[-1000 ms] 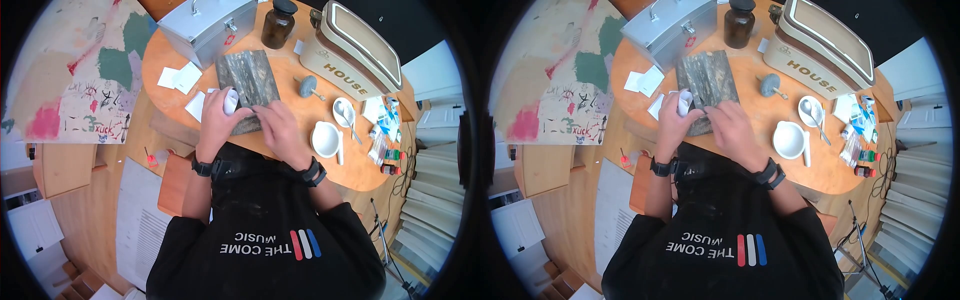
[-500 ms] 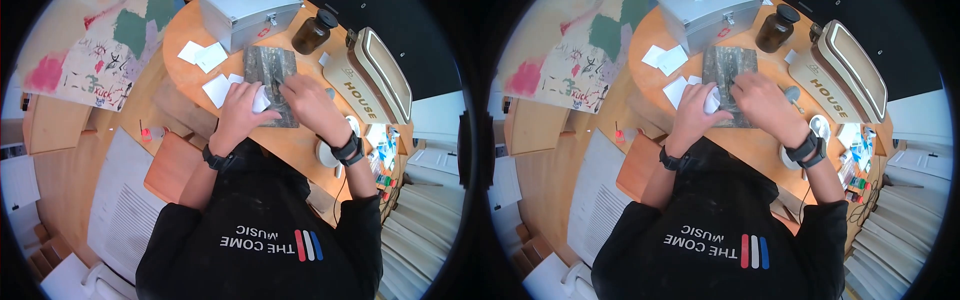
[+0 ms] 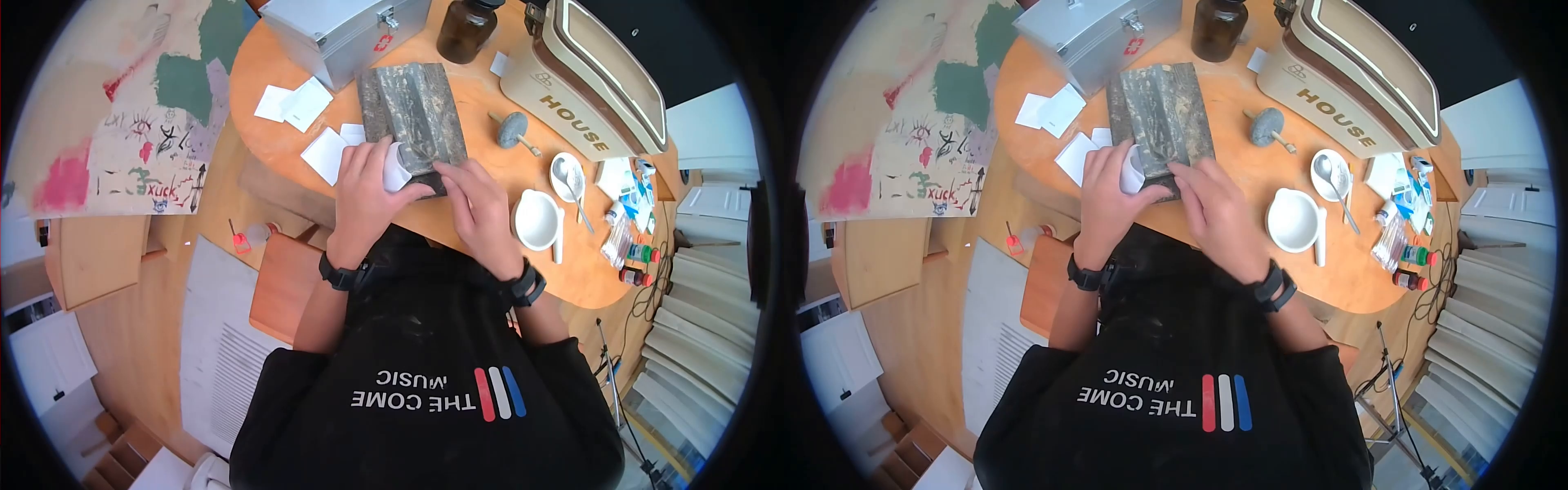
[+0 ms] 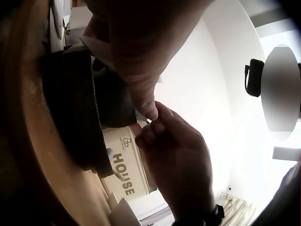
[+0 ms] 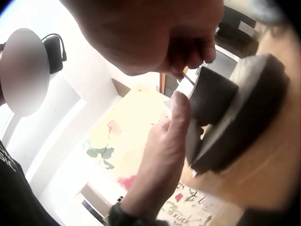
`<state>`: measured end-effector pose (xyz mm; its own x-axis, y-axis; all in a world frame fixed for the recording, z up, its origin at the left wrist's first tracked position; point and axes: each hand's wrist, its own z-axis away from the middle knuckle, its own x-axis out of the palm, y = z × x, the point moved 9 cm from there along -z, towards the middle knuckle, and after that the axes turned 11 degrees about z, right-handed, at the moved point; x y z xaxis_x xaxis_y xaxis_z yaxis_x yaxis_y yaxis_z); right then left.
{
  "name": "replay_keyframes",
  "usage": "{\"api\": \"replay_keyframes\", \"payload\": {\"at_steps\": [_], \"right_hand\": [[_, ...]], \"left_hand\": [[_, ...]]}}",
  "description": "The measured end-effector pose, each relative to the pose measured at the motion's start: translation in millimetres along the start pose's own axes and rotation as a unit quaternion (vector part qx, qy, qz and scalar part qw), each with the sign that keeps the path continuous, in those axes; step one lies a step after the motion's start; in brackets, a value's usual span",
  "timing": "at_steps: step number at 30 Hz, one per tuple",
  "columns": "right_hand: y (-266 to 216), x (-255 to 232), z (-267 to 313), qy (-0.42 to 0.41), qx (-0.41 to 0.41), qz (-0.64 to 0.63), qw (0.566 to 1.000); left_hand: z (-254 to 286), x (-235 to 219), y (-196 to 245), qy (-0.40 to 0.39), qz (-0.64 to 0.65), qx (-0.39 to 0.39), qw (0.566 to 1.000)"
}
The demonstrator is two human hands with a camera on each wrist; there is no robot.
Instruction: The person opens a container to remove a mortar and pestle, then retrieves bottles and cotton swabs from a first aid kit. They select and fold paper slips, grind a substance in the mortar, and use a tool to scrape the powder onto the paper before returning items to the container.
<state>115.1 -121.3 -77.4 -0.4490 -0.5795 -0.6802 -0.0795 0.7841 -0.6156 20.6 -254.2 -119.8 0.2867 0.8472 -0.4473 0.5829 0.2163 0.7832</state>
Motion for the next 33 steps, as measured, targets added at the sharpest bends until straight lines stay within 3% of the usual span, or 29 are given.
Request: {"api": "replay_keyframes", "payload": {"at_steps": [2, 6, 12, 14, 16, 18, 21, 24, 26, 28, 30, 33], "right_hand": [[-6.1, -2.2, 17.9, 0.013, 0.067, -0.015, 0.998], [-33.3, 5.3, 29.8, 0.099, -0.038, -0.028, 0.994], [-27.4, -9.4, 18.7, 0.073, -0.089, 0.003, 0.993], [-10.8, -39.2, 21.9, 0.102, -0.057, 0.072, 0.991], [12.8, -76.5, 37.8, 0.113, -0.005, 0.148, 0.982], [49.2, -108.8, 64.4, 0.107, 0.058, 0.175, 0.977], [96.0, -131.2, 117.7, 0.071, 0.219, 0.112, 0.967], [115.2, -129.6, 143.3, 0.089, 0.256, 0.094, 0.958], [115.3, -128.6, 144.5, 0.091, 0.237, 0.121, 0.96], [112.5, -124.4, 138.9, 0.095, 0.218, 0.141, 0.961], [103.2, -130.8, 132.4, 0.103, 0.204, 0.168, 0.959], [98.6, -141.8, 131.1, 0.135, 0.234, 0.139, 0.953]], "left_hand": [[2.1, 0.0, -1.4, 0.001, -0.005, -0.01, 1.0], [1.4, -3.1, 1.9, 0.011, -0.031, 0.006, 0.999], [7.3, -11.1, -1.6, 0.007, 0.02, -0.036, 0.999], [19.9, -24.3, -23.7, 0.03, 0.101, -0.088, 0.991], [42.6, -41.0, -52.1, 0.089, 0.256, -0.218, 0.937], [49.1, -60.3, -59.1, 0.146, 0.296, -0.255, 0.909], [57.8, -76.4, -64.8, 0.15, 0.253, -0.314, 0.903], [49.0, -82.2, -51.9, 0.171, 0.195, -0.216, 0.941], [57.4, -74.6, -69.6, 0.14, 0.19, -0.254, 0.938], [64.4, -77.7, -76.8, 0.108, 0.194, -0.318, 0.921], [67.7, -68.3, -76.2, 0.116, 0.335, -0.293, 0.888], [64.0, -58.7, -44.4, 0.054, 0.472, -0.3, 0.827]]}}
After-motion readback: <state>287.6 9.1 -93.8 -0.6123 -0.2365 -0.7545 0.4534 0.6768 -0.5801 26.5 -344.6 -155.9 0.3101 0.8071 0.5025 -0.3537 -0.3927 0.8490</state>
